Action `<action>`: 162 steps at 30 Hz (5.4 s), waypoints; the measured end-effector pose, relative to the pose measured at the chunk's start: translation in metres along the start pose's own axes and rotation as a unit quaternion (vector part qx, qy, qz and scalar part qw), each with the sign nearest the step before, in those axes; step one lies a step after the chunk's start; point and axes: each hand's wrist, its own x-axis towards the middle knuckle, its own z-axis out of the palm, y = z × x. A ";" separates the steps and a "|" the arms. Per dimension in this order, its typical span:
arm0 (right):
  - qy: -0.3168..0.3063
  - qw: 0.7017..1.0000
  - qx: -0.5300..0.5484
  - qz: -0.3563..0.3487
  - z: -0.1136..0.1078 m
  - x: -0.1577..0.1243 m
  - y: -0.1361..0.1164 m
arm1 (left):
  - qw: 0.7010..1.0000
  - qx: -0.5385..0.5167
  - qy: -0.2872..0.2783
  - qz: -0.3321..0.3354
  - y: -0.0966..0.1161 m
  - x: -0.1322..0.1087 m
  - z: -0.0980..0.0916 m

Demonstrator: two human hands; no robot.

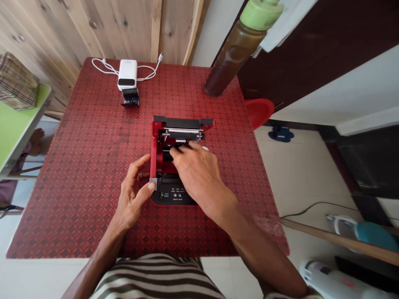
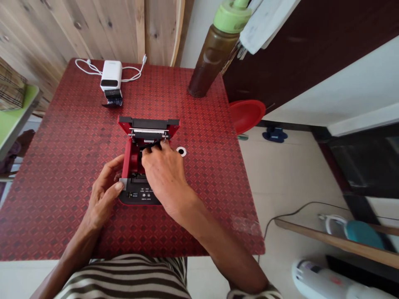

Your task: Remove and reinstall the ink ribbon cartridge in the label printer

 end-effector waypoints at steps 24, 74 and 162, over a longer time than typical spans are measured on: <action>-0.020 0.994 -0.064 -0.090 -0.007 0.024 -0.014 | 1.000 0.014 0.005 -0.008 0.003 0.001 0.000; 0.190 0.837 0.487 0.161 0.086 -0.116 0.092 | 1.000 0.023 0.012 -0.010 -0.011 -0.002 -0.008; 0.158 0.938 0.274 -0.138 0.016 -0.040 0.046 | 0.999 0.031 0.009 -0.028 0.006 -0.001 0.000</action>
